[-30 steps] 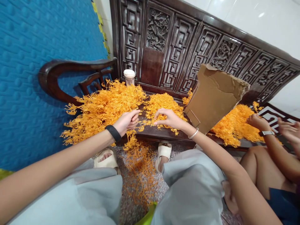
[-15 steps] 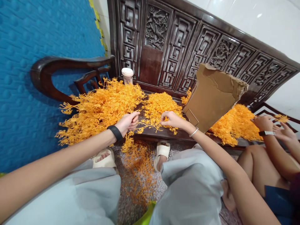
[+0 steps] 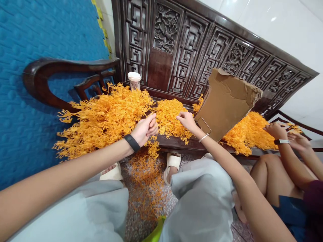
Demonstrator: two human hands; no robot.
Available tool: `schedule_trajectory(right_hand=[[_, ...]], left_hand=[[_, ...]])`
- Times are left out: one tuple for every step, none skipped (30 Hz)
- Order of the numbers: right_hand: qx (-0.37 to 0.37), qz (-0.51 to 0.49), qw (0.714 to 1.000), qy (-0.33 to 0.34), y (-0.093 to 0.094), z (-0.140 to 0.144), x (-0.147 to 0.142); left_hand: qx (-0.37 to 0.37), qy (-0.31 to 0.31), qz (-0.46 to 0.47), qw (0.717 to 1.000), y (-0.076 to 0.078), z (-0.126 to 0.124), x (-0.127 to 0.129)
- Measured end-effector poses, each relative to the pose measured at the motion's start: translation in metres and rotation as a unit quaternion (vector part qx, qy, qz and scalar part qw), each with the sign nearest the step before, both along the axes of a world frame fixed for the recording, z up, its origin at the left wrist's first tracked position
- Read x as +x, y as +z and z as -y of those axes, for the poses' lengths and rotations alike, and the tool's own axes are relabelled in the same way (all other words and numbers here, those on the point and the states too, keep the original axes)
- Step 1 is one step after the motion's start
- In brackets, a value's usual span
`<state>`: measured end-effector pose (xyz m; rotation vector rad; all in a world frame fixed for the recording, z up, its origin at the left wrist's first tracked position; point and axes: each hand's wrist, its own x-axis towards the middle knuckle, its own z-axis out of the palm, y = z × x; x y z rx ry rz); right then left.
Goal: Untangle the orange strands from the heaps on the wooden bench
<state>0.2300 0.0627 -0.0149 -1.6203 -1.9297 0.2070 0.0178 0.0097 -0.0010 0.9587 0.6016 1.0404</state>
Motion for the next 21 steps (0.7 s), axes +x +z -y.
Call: schedule_trajectory(right_hand=[[0.014,0.004,1.0,-0.012,0.003,-0.002,0.0],[0.026,0.011,0.999,-0.024,0.005,-0.005,-0.001],[0.036,0.02,0.999,-0.034,0.008,-0.008,-0.003],[0.043,0.03,0.998,-0.044,0.01,-0.011,-0.005],[0.049,0.039,0.997,-0.053,0.011,-0.015,-0.007],[0.053,0.046,0.996,-0.062,0.012,-0.02,-0.01],[0.055,0.051,0.995,-0.07,0.012,-0.024,-0.012],[0.053,0.053,0.994,-0.076,0.012,-0.028,-0.015],[0.05,0.054,0.994,-0.081,0.011,-0.033,-0.018],[0.045,0.055,0.994,-0.085,0.01,-0.037,-0.021],[0.04,0.056,0.994,-0.088,0.009,-0.041,-0.024],[0.036,0.06,0.993,-0.091,0.009,-0.045,-0.027],[0.033,0.063,0.993,-0.096,0.009,-0.049,-0.03],[0.031,0.067,0.992,-0.101,0.009,-0.053,-0.033],[0.029,0.07,0.991,-0.108,0.01,-0.057,-0.035],[0.026,0.07,0.991,-0.113,0.012,-0.061,-0.038],[0.023,0.066,0.99,-0.119,0.014,-0.065,-0.04],[0.019,0.059,0.99,-0.124,0.016,-0.068,-0.042],[0.015,0.049,0.99,-0.129,0.018,-0.072,-0.044],[0.012,0.038,0.99,-0.134,0.02,-0.075,-0.046],[0.008,0.027,0.99,-0.139,0.022,-0.077,-0.048]], left_hand=[[0.002,0.005,0.009,1.0,0.004,-0.001,0.001],[0.005,0.012,0.016,1.0,0.007,-0.001,0.002],[0.009,0.021,0.021,1.0,0.01,-0.002,0.004],[0.013,0.03,0.025,0.999,0.012,-0.003,0.005],[0.016,0.041,0.028,0.999,0.013,-0.003,0.007],[0.019,0.053,0.031,0.998,0.013,-0.004,0.01],[0.022,0.065,0.033,0.997,0.013,-0.005,0.013],[0.023,0.079,0.035,0.996,0.011,-0.005,0.017],[0.023,0.095,0.035,0.995,0.009,-0.006,0.021],[0.022,0.113,0.034,0.993,0.006,-0.007,0.024],[0.02,0.131,0.032,0.991,0.003,-0.009,0.028],[0.018,0.149,0.029,0.988,0.0,-0.011,0.032],[0.018,0.166,0.027,0.986,-0.002,-0.013,0.036],[0.019,0.182,0.027,0.983,-0.004,-0.016,0.039],[0.021,0.197,0.03,0.98,-0.004,-0.019,0.042],[0.024,0.211,0.034,0.977,-0.004,-0.022,0.045],[0.025,0.224,0.039,0.973,-0.004,-0.024,0.047],[0.025,0.237,0.046,0.97,-0.003,-0.027,0.049],[0.022,0.251,0.055,0.966,-0.001,-0.029,0.05],[0.018,0.262,0.063,0.963,0.001,-0.031,0.052],[0.013,0.273,0.071,0.959,0.003,-0.032,0.053]])
